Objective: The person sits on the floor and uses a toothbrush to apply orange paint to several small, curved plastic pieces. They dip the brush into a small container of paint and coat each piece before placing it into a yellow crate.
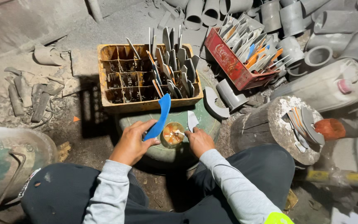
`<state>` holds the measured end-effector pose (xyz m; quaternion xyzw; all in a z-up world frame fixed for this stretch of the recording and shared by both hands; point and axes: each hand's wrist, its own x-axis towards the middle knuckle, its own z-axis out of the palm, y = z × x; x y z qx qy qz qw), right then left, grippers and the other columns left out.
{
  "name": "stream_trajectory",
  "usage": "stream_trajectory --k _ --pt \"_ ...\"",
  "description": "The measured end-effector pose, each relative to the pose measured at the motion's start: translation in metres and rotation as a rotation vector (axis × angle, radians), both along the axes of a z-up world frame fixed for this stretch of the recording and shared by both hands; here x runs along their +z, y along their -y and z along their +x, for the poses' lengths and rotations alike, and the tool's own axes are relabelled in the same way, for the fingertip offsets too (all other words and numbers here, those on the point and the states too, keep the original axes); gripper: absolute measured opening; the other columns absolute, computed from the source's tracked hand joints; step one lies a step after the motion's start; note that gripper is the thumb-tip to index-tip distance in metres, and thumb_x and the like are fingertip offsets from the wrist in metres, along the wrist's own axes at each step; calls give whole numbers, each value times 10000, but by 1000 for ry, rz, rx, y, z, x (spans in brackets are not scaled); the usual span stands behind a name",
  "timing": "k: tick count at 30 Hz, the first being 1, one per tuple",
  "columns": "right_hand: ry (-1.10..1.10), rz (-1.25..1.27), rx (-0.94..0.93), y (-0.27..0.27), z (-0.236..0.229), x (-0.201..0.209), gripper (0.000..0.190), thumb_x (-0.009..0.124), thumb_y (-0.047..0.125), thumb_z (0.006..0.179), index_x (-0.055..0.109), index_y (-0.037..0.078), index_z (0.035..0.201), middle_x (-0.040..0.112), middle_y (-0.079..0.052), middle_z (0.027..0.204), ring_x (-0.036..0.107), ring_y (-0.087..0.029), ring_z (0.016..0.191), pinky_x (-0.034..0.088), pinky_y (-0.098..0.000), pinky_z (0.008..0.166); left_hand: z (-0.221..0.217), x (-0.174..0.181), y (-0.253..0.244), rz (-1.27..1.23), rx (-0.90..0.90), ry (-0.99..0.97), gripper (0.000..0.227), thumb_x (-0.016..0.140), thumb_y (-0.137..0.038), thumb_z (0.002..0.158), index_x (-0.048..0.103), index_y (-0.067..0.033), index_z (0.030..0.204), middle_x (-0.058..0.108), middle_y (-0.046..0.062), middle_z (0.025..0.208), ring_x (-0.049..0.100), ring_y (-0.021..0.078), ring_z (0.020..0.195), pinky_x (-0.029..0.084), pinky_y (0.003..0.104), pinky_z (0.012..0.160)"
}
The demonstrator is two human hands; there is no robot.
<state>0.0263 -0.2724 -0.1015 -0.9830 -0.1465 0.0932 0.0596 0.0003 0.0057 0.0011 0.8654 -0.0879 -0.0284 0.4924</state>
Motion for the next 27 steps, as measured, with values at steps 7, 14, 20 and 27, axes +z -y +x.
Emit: stream_trajectory --k 7,14,20,27 --pt "-139 41 -183 0 13 53 309 738 210 808 695 159 1109 719 -177 1022 686 -435 938 543 -540 810 1 2 2 -45 34 -55 664 871 -306 738 656 -33 1304 711 138 944 697 265 861 546 382 800" --pt "-240 135 -304 20 -9 85 265 711 229 846 717 198 1109 763 -168 972 710 -413 970 559 -486 882 3 -15 6 -192 84 -37 578 813 -272 822 656 -25 1320 724 85 989 681 182 860 556 321 817" --pt "-182 45 -162 35 -27 77 349 717 136 769 707 162 1116 730 -190 1012 688 -426 978 547 -503 852 6 -30 7 -322 93 -115 611 822 -224 822 639 -27 1371 735 38 1056 635 122 859 560 282 820" --pt "-482 300 -78 58 -11 83 213 646 119 877 735 124 1070 742 -124 864 724 -266 842 576 -374 799 7 -41 11 -987 -15 -448 589 698 -224 933 539 44 1433 709 132 1025 695 168 838 629 329 712"
